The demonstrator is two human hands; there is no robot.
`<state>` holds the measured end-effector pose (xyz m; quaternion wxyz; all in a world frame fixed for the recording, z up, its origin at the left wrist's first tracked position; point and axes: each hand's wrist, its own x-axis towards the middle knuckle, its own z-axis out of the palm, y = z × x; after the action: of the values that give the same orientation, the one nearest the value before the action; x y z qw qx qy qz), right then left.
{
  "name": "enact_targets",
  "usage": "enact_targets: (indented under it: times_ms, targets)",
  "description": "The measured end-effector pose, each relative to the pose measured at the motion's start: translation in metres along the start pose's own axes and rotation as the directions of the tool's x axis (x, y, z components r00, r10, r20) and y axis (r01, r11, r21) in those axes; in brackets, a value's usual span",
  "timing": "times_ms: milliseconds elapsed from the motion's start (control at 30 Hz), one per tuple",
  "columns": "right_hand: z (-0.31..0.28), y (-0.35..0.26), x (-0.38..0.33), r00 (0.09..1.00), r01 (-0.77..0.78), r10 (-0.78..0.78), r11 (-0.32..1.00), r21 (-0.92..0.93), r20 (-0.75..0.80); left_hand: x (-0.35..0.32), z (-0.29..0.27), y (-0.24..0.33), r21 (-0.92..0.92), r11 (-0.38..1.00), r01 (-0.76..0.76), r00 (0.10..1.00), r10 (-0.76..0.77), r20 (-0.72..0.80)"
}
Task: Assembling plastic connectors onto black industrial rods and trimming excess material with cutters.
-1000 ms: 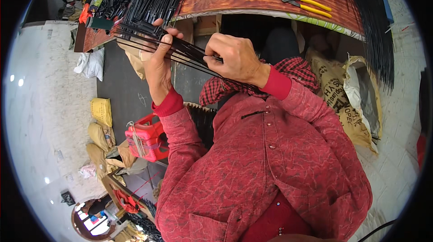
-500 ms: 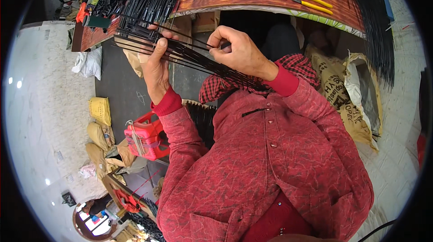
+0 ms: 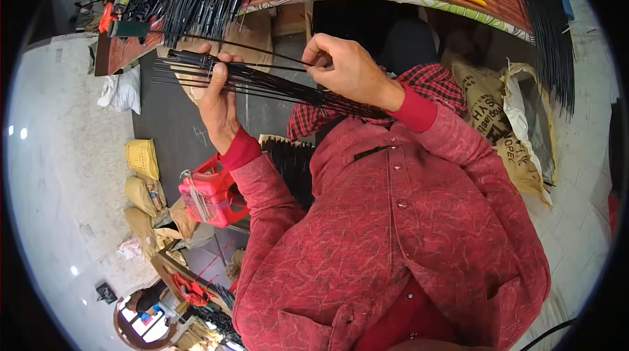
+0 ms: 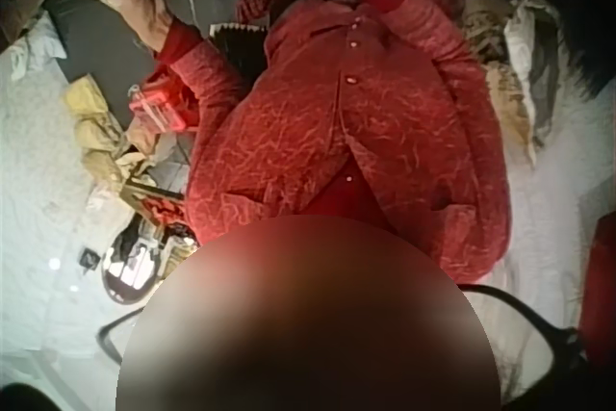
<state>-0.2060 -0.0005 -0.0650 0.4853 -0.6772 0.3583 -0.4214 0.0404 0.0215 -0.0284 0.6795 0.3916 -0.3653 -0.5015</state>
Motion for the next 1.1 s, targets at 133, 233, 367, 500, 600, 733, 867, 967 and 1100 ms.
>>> enact_targets:
  times_ms: [133, 233, 367, 500, 600, 733, 867, 967, 1100]
  targets:
    - [0.005, 0.016, -0.004, 0.999, 0.014, -0.006, 0.969, -0.246, 0.033, -0.001, -0.015, -0.006, -0.002, 1.0, -0.023, 0.998, 0.023, -0.062]
    - [0.012, 0.019, 0.004, 0.998, 0.002, 0.014, 0.971, -0.238, 0.065, -0.002, -0.037, -0.014, -0.047, 0.999, 0.0, 0.993, -0.006, -0.116]
    - [0.026, -0.001, 0.038, 0.996, 0.077, -0.054, 0.934, -0.35, 0.073, -0.002, -0.08, -0.028, -0.126, 0.992, -0.028, 0.98, 0.002, -0.199]
    - [0.044, -0.002, 0.055, 0.983, 0.13, -0.068, 0.915, -0.383, 0.172, -0.013, -0.127, -0.052, -0.187, 0.982, 0.006, 0.975, -0.048, -0.217]
    - [0.059, 0.014, 0.044, 0.967, 0.074, 0.022, 0.93, -0.361, 0.255, -0.028, -0.157, -0.073, -0.282, 0.959, 0.017, 0.96, -0.094, -0.263]
    - [0.077, 0.005, 0.048, 0.824, -0.232, 0.291, 0.956, -0.179, 0.485, -0.048, -0.198, -0.11, -0.481, 0.876, 0.03, 0.946, -0.181, -0.27]
    - [0.114, -0.046, 0.081, 0.671, 0.009, 0.319, 0.899, -0.437, 0.669, -0.074, -0.226, -0.155, -0.633, 0.774, -0.021, 0.93, -0.217, -0.297]
    - [0.139, -0.061, 0.092, 0.663, 0.117, 0.288, 0.872, -0.475, 0.691, -0.081, -0.228, -0.171, -0.708, 0.702, -0.074, 0.923, -0.22, -0.315]
    - [0.163, -0.051, 0.089, 0.721, 0.398, 0.03, 0.8, -0.449, 0.692, -0.091, -0.229, -0.176, -0.733, 0.67, -0.121, 0.912, -0.216, -0.348]
